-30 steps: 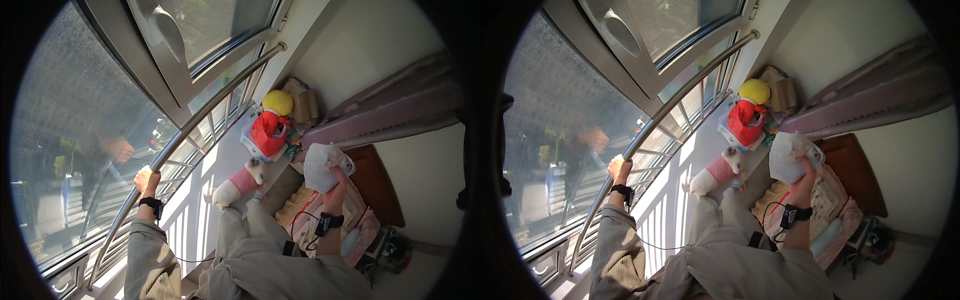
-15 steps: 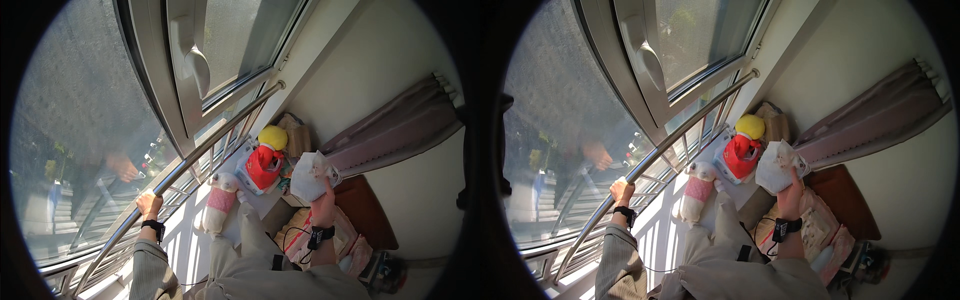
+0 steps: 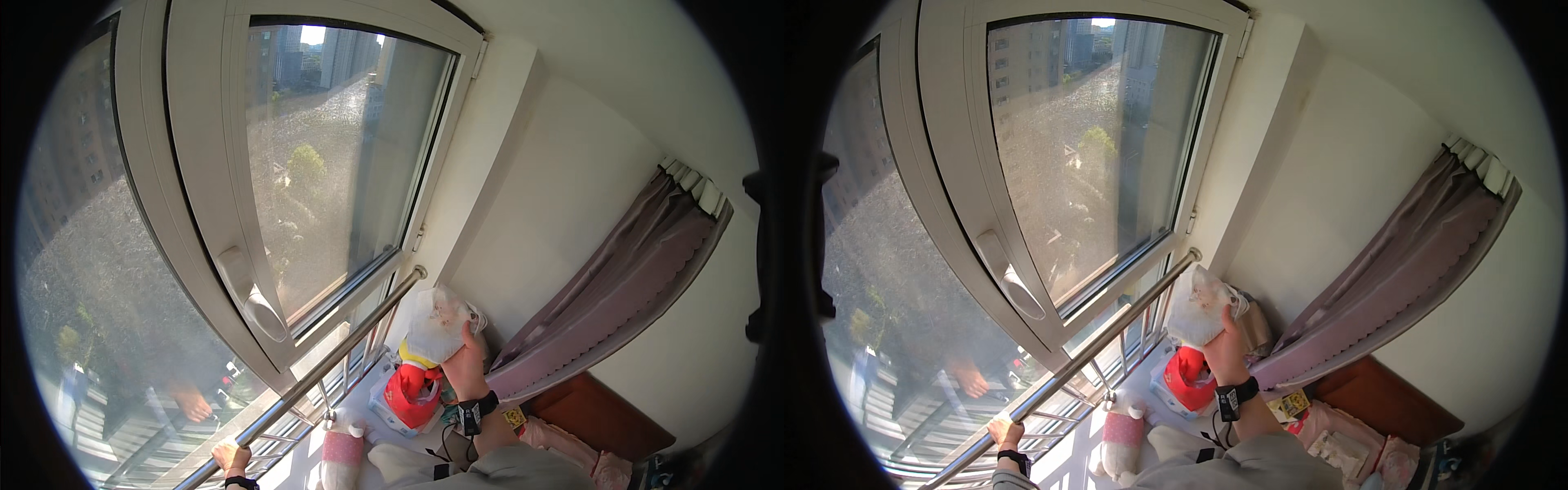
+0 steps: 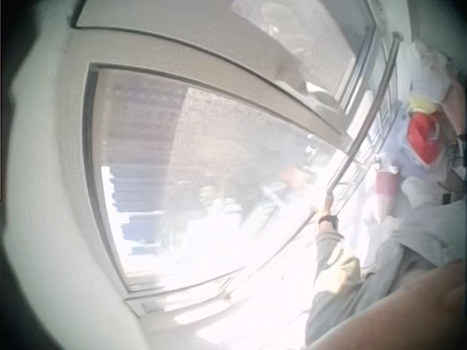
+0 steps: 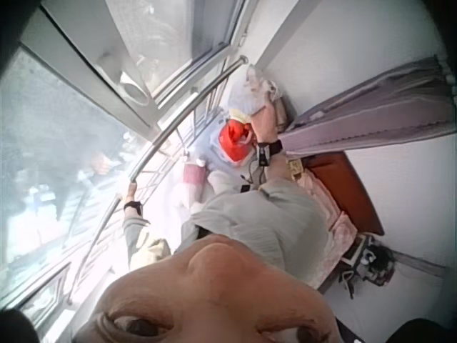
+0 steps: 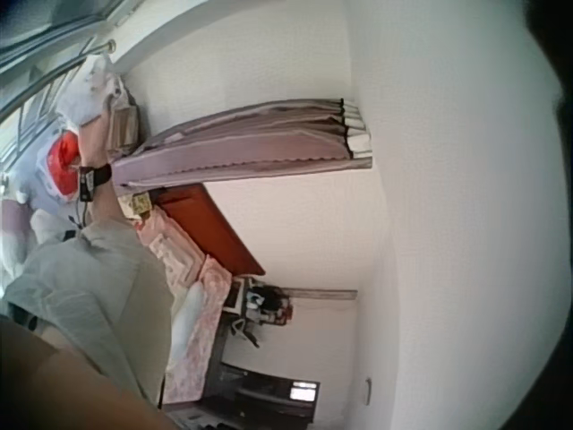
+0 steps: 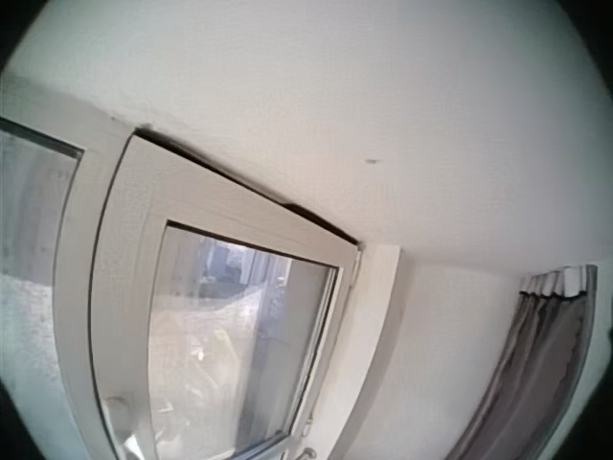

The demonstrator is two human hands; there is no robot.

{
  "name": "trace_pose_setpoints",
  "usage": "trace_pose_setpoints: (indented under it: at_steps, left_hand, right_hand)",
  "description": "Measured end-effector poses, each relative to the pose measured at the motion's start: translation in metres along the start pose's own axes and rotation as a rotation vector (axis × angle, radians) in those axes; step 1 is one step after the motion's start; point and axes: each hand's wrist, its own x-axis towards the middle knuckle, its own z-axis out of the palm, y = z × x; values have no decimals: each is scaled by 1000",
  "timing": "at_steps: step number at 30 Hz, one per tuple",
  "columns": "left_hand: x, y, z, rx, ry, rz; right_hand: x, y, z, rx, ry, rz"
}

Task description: The person wipes the interior surface of a balcony window and its metal frame using a white cloth. They move the cloth across the glass and along the frame, then open the window and continue wiping the glass and frame.

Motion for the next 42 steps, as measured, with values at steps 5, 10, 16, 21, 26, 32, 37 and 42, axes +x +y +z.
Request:
trace_pose_setpoints:
  at_steps: [5,10,16,21,26,32,37,42]
  left_hand:
    - [1,-2,10,19,43,-35]
    - [-1,-9,26,27,90,-70]
    - [-11,-26,55,71,191,-79]
    - [-15,-31,71,-139,60,-219]
    - [-12,-23,63,-60,-71,-282]
    - [-12,-23,61,62,-126,-276]
    - [-11,-24,61,-7,-81,-288]
    - [-12,-19,57,33,140,-209]
  right_hand:
    - [44,-31,-18,21,29,-41]
    - [83,-57,-38,52,16,-71]
    - [152,-72,-29,13,-47,-83]
    - [194,-65,-21,-26,-149,-102]
    - [201,-59,-17,34,-153,-118]
    - [211,-74,7,17,-124,-134]
    - [225,-93,38,-19,-147,-341]
    - [254,-125,75,-76,-63,-656]
